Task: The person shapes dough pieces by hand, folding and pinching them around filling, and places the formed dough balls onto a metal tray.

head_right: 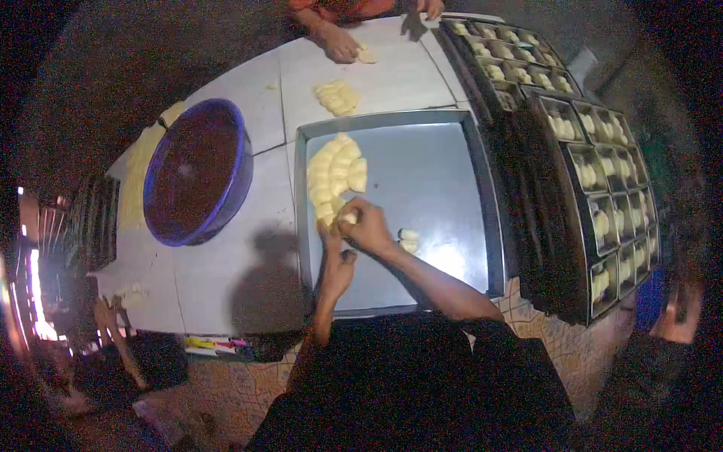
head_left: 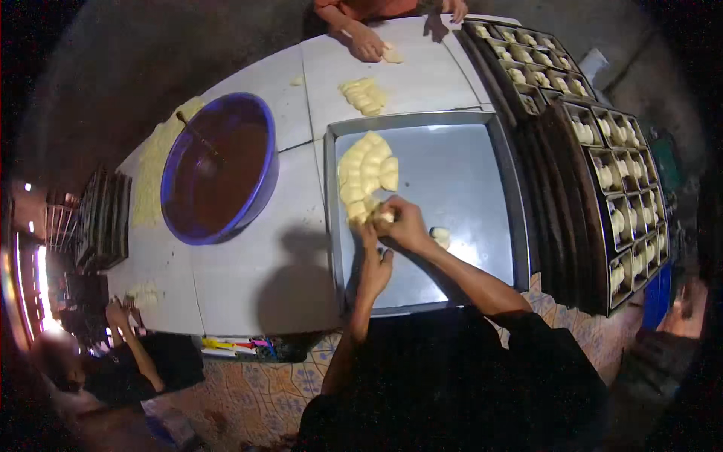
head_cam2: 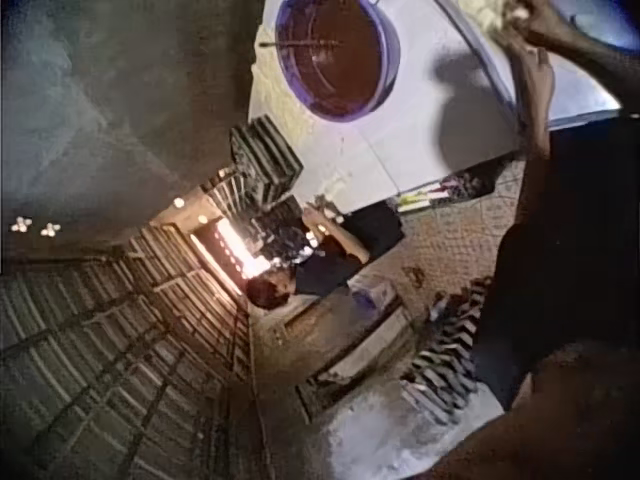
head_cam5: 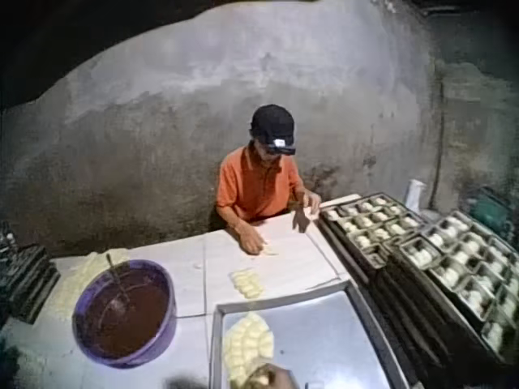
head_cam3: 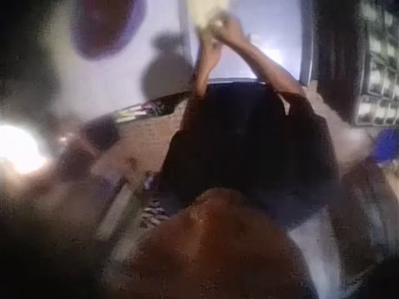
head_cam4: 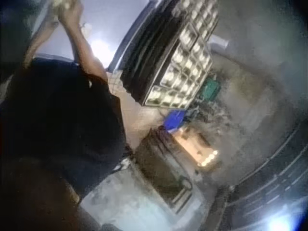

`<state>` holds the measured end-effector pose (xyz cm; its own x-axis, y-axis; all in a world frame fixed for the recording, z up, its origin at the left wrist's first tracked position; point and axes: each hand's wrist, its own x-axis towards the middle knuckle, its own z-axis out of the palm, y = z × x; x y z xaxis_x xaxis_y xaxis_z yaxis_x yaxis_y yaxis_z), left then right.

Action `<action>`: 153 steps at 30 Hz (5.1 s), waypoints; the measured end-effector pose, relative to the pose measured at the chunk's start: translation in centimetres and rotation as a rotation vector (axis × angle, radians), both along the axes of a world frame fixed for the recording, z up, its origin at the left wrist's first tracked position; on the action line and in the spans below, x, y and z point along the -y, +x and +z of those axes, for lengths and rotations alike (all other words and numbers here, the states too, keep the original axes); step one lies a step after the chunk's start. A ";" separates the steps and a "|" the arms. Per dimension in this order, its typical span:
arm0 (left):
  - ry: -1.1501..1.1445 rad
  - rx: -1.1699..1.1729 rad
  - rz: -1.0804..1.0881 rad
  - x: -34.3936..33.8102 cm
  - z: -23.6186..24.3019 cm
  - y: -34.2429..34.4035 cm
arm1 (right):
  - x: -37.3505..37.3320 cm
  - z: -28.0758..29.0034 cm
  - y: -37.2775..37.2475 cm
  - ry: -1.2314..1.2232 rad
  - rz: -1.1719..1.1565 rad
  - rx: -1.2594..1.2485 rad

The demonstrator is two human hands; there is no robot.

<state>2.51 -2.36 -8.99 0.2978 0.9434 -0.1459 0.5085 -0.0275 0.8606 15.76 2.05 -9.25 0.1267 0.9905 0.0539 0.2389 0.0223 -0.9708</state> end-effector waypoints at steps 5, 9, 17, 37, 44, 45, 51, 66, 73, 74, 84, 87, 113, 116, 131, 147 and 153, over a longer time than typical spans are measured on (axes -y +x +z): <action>0.151 0.068 0.059 0.9 -0.9 0.2 | 4.3 8.4 5.2 0.236 -0.033 -0.439; 0.121 0.513 0.093 2.3 6.5 3.0 | 7.3 9.7 6.1 0.178 0.016 -0.177; 0.007 0.574 0.302 3.9 5.1 3.6 | 7.2 10.1 3.4 0.183 0.028 -0.146; -0.229 0.008 0.370 -25.8 7.1 -23.3 | 3.2 3.5 -0.8 -0.115 0.487 -0.629; -0.193 0.704 0.537 -18.5 10.0 -12.3 | 2.2 3.5 -1.0 -0.180 0.334 -0.713; -0.380 0.867 0.348 -16.5 7.8 -10.0 | 2.0 3.9 -1.5 -0.265 0.197 -0.971; -0.444 1.082 0.537 -3.4 8.3 0.2 | 2.5 4.3 -0.9 -0.372 -0.104 -0.844; -0.257 0.688 0.165 3.6 7.6 1.9 | 9.3 7.4 4.7 0.178 0.057 -0.327; -0.269 0.532 0.167 5.2 7.0 3.8 | 12.3 7.8 5.5 0.022 0.058 -0.010; -0.185 0.388 0.126 5.4 7.2 4.2 | 12.7 7.1 5.6 -0.140 -0.034 -0.042; -0.132 0.957 -0.140 6.1 5.1 4.0 | 14.7 4.7 9.3 -0.376 0.268 -0.363; -0.104 0.894 0.126 4.1 3.6 2.0 | 13.4 1.7 10.0 -0.251 -0.025 -0.004; 0.235 0.623 0.363 5.2 6.2 -1.6 | 7.9 10.2 -1.5 -0.056 0.194 -0.344; 0.174 0.653 0.453 4.7 5.9 -0.3 | 7.9 8.7 -1.7 0.154 0.137 0.006; -0.523 2.003 -0.251 -6.5 5.9 -6.9 | 3.9 5.0 -1.7 -0.143 0.634 -0.571; -0.127 0.527 0.387 -17.7 6.7 -16.6 | 1.3 3.5 -3.1 -0.220 0.339 -0.753; -0.476 0.962 0.448 -5.0 8.6 -2.7 | 1.6 3.1 -2.8 -0.531 0.094 -0.964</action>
